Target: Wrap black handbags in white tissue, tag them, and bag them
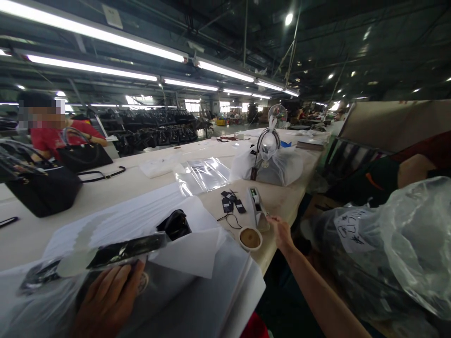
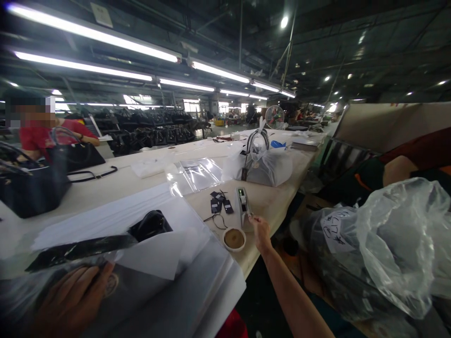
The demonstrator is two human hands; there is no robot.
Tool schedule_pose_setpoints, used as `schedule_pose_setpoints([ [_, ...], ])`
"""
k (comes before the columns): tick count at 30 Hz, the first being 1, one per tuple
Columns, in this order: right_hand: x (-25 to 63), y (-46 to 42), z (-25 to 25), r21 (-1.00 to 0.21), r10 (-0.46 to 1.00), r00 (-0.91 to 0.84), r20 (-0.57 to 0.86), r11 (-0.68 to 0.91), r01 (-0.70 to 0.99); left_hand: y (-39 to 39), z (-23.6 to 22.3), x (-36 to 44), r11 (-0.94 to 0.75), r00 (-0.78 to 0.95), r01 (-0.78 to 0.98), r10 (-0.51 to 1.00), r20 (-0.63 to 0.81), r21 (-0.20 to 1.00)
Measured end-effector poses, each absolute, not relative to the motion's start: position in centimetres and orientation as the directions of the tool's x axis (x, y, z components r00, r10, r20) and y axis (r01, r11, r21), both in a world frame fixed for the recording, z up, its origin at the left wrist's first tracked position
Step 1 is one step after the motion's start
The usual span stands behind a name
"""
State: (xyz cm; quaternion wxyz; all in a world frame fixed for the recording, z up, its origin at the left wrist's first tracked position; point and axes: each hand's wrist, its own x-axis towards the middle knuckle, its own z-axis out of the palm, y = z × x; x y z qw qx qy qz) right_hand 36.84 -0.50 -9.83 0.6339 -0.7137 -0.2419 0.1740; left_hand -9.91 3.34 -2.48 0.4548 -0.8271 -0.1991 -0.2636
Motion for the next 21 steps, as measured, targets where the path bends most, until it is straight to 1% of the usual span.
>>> schedule_pose_setpoints([
  [5,34.9,-2.8,-12.4,-0.994,0.59,0.806,-0.058,-0.106,0.005,2.9,-2.0,-9.5,-0.518,0.77,0.584,0.111,0.628,-0.625],
  [8,35.2,-2.3,-12.9,-0.992,0.588,0.806,-0.068,-0.124,0.008,2.8,-1.7,-9.2,-0.511,0.763,0.601,0.139,0.632,-0.614],
  [11,36.1,-2.7,-12.5,-0.981,0.571,0.82,-0.032,-0.175,0.084,2.6,-1.6,-8.8,-0.497,0.743,0.629,0.161,0.649,-0.597],
  [15,36.2,-4.8,-11.1,-0.949,0.597,0.802,0.007,-0.248,0.194,2.0,-2.0,-8.4,-0.519,0.691,0.684,0.236,0.683,-0.512],
  [17,34.9,-5.9,-10.0,-0.916,0.611,0.789,0.066,-0.277,0.291,1.9,-2.4,-8.3,-0.521,0.665,0.71,0.275,0.694,-0.474],
  [19,32.1,-7.3,-8.3,-0.882,0.648,0.746,0.154,-0.251,0.4,1.9,-2.9,-8.3,-0.513,0.636,0.738,0.309,0.707,-0.439],
  [21,27.7,-9.0,-6.0,-0.872,0.745,0.626,0.229,-0.128,0.472,1.7,-3.4,-8.2,-0.507,0.605,0.761,0.331,0.724,-0.404],
])
